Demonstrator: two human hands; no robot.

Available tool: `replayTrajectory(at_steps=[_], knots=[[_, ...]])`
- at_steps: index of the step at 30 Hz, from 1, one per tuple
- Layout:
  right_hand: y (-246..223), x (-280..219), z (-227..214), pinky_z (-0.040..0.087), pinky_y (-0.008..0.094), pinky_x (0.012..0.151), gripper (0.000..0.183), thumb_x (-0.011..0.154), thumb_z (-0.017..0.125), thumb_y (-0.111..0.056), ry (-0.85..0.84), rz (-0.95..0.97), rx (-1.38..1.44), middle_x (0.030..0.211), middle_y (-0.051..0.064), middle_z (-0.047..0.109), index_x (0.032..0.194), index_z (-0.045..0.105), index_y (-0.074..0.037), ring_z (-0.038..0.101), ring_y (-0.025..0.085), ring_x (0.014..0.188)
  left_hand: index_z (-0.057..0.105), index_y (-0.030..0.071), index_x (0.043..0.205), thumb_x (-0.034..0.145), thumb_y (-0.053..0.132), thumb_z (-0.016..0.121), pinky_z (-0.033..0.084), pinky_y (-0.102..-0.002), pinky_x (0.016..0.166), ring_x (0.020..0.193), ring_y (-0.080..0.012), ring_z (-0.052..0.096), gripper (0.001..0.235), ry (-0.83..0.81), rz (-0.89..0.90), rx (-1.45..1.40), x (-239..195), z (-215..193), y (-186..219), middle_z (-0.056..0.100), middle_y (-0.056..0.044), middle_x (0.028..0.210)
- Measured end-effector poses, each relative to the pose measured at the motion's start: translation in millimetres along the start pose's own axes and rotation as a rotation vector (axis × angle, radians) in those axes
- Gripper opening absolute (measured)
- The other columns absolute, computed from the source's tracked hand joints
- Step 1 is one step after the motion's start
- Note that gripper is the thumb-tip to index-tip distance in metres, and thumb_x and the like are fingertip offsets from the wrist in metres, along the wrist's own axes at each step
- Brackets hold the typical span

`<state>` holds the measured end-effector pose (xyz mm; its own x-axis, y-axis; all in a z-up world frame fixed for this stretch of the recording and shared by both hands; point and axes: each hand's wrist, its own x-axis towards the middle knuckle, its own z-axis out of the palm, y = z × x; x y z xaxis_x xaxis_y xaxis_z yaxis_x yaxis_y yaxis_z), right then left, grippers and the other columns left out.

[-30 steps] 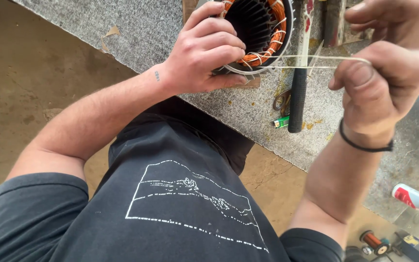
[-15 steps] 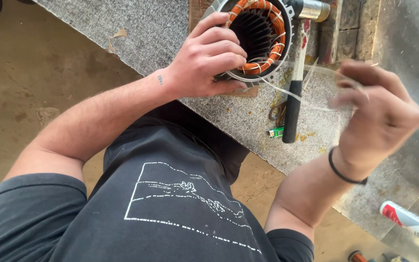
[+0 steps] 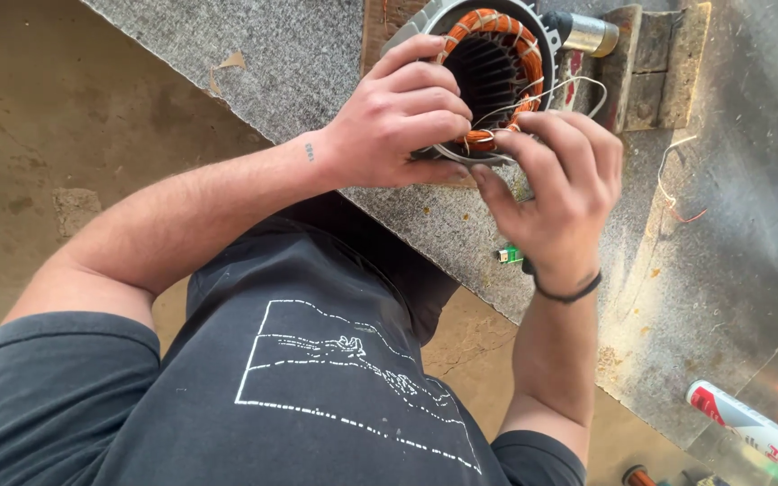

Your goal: Manually threading and securing wire or thread through the stator of an electric motor to secure copper windings.

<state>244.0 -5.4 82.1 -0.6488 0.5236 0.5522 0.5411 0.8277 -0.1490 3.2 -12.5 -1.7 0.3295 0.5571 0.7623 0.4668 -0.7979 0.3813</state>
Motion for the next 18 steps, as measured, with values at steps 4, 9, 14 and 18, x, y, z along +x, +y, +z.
replayTrajectory(at_steps=[4, 9, 14, 18], knots=[[9, 11, 6, 0.049, 0.043, 0.103, 0.030, 0.091, 0.090, -0.020, -0.145, -0.064, 0.099, 0.120, 0.004, 0.070, 0.114, 0.073, -0.010, 0.064, 0.027, 0.118, 0.068, 0.010, 0.108, 0.093, 0.033, 0.086, 0.036, -0.049, 0.125, 0.116, -0.0229, 0.063, 0.032, 0.011, -0.002, 0.001, 0, 0, 0, 0.069, -0.001, 0.112], [12, 3, 14, 0.050, 0.041, 0.105, 0.022, 0.094, 0.087, -0.015, -0.149, -0.066, 0.103, 0.119, 0.003, 0.072, 0.112, 0.075, -0.010, 0.064, 0.026, 0.118, 0.067, 0.010, 0.106, 0.093, 0.034, 0.087, 0.036, -0.049, 0.125, 0.115, -0.0223, 0.063, 0.033, 0.029, -0.002, -0.001, -1, 3, -1, 0.068, -0.001, 0.110], [11, 5, 15, 0.048, 0.042, 0.104, 0.020, 0.094, 0.085, -0.015, -0.138, -0.040, 0.136, 0.118, 0.003, 0.071, 0.109, 0.074, -0.010, 0.061, 0.028, 0.117, 0.067, 0.011, 0.105, 0.092, 0.033, 0.086, 0.036, -0.049, 0.125, 0.115, -0.0219, 0.063, 0.032, 0.014, -0.002, -0.005, -1, 1, -1, 0.068, 0.000, 0.113], [14, 12, 11, 0.044, 0.043, 0.105, 0.020, 0.094, 0.084, -0.017, -0.228, 0.002, 0.181, 0.117, 0.003, 0.068, 0.108, 0.072, -0.011, 0.058, 0.028, 0.117, 0.067, 0.011, 0.106, 0.093, 0.034, 0.086, 0.036, -0.049, 0.125, 0.115, -0.0220, 0.063, 0.033, 0.025, -0.006, -0.011, 0, 2, -1, 0.068, 0.000, 0.114]])
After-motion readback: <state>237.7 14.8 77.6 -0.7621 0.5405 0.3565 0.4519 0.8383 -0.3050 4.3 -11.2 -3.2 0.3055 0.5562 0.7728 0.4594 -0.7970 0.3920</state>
